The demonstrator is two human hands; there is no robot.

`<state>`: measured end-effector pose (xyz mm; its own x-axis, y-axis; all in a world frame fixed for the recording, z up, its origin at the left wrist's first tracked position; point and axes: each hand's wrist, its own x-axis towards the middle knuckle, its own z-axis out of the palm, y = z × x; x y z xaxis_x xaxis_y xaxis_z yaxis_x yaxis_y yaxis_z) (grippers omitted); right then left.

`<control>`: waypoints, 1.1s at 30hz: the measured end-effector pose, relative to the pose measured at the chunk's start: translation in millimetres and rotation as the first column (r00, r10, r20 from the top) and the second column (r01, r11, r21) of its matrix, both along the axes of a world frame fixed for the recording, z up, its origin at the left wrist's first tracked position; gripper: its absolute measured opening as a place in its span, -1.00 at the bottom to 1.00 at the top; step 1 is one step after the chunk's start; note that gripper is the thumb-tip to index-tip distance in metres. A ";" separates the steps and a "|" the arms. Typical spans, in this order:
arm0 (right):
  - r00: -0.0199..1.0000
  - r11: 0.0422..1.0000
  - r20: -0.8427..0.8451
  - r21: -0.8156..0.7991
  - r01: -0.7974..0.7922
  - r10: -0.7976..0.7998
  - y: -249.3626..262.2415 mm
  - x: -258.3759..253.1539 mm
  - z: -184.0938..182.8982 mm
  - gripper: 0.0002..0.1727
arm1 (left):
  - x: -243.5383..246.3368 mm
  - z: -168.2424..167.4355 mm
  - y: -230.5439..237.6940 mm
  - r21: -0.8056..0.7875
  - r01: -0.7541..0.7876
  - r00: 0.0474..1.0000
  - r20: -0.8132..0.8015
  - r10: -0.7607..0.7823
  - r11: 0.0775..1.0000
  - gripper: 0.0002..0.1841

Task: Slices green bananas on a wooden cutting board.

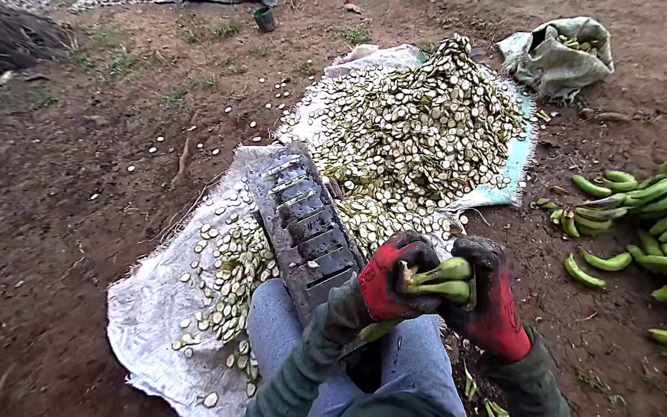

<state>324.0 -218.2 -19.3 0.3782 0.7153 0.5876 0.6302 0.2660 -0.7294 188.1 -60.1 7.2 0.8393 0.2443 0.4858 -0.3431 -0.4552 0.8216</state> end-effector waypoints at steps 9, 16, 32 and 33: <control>0.806 0.992 0.585 -0.123 -0.019 0.088 65.1 -70.1 32.6 -0.50 | -175.4 -7.0 54.3 0.804 -0.428 0.418 -0.230 0.879 0.413 -0.59; 0.834 0.938 -0.441 0.247 -0.243 0.332 97.8 -50.9 -22.5 -0.15 | -394.4 -62.7 118.1 -0.074 -0.896 -0.434 -0.057 0.899 -0.437 -0.39; 0.964 0.990 0.252 0.082 -0.114 0.090 426.1 -48.8 -27.6 -0.36 | -360.6 -117.7 30.8 -0.436 -0.900 -0.083 0.126 0.989 -0.020 -0.68; 0.964 0.983 0.228 0.083 -0.161 0.138 408.7 -52.9 -33.4 -0.37 | -364.4 -117.9 29.6 -0.445 -0.895 -0.072 0.126 0.989 -0.009 -0.67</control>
<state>271.0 190.4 -52.7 0.1245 0.6871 0.7158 0.7196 0.4342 -0.5419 -176.3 -30.5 -110.7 -0.4927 0.7578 0.4278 0.0715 -0.4547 0.8878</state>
